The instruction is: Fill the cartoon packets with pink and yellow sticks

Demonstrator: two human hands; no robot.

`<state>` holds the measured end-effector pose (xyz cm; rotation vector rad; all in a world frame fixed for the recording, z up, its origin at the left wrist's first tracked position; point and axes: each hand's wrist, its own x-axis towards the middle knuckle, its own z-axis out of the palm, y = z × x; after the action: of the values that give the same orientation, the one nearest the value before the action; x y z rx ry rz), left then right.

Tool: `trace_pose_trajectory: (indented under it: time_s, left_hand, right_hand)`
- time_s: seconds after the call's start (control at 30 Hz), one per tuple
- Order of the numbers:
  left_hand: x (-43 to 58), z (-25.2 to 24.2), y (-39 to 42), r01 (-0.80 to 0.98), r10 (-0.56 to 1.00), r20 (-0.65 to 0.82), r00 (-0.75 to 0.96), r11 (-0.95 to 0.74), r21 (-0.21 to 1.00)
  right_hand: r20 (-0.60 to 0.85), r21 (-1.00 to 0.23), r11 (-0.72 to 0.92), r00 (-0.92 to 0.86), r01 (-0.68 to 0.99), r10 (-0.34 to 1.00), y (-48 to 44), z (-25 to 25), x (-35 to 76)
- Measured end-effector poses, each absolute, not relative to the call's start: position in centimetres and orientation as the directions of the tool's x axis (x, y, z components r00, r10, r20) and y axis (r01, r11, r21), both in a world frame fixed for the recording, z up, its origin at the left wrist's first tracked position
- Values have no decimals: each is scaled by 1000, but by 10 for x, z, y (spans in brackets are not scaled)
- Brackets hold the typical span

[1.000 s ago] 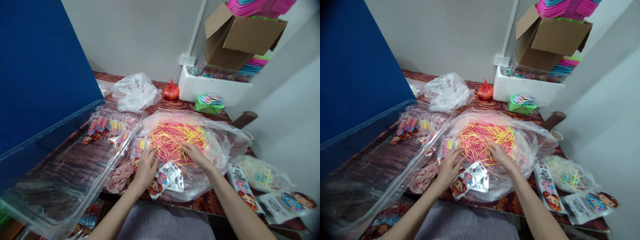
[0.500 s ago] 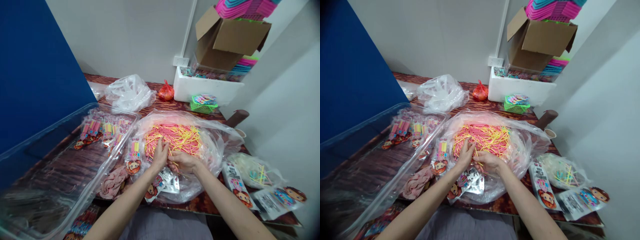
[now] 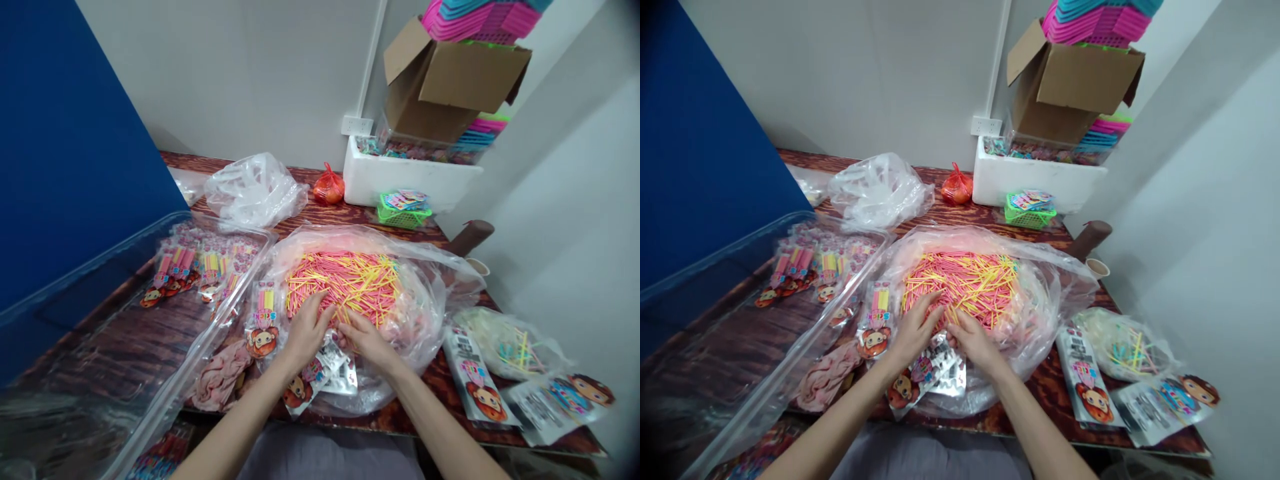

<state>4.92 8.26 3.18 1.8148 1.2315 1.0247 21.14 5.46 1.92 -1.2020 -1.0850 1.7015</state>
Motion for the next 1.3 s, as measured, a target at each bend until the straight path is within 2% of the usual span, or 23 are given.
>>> trace_pose_trajectory:
  time_s: [0.07, 0.13, 0.23, 0.3, 0.5, 0.67, 0.87, 1.1, 1.3]
  left_hand:
    - [37, 29, 66, 526, 941, 229, 248, -329, 784]
    - [30, 22, 49, 669, 935, 204, 291, -351, 655]
    - [29, 11, 31, 810, 926, 176, 334, -377, 448]
    - [32, 6, 26, 841, 927, 166, 337, -375, 389]
    - [34, -1, 31, 808, 938, 183, 293, -346, 477]
    - [29, -7, 28, 752, 915, 272, 297, -400, 524]
    - [23, -8, 24, 670, 934, 316, 166, -342, 659]
    - [18, -4, 27, 658, 880, 418, 226, -454, 601]
    - [12, 0, 25, 671, 933, 320, 166, -345, 656]
  right_hand:
    - [-194, -977, -199, -66, -73, 979, 35, 11, 209]
    - [-137, -990, -138, 45, 10, 989, 18, 2, 207]
    - [-73, -993, -83, 112, 86, 991, 4, -7, 204]
    - [-32, -993, -45, 129, 106, 991, 1, -8, 203]
    - [-96, -987, -116, 170, 110, 981, -1, -11, 203]
    - [-26, -987, -50, 162, 150, 986, -4, -12, 204]
    - [14, -983, -11, 132, 185, 991, -8, -16, 206]
    - [31, -979, 8, 111, 206, 993, -11, -19, 206]
    - [40, -985, 17, 131, 172, 991, -12, -21, 205]
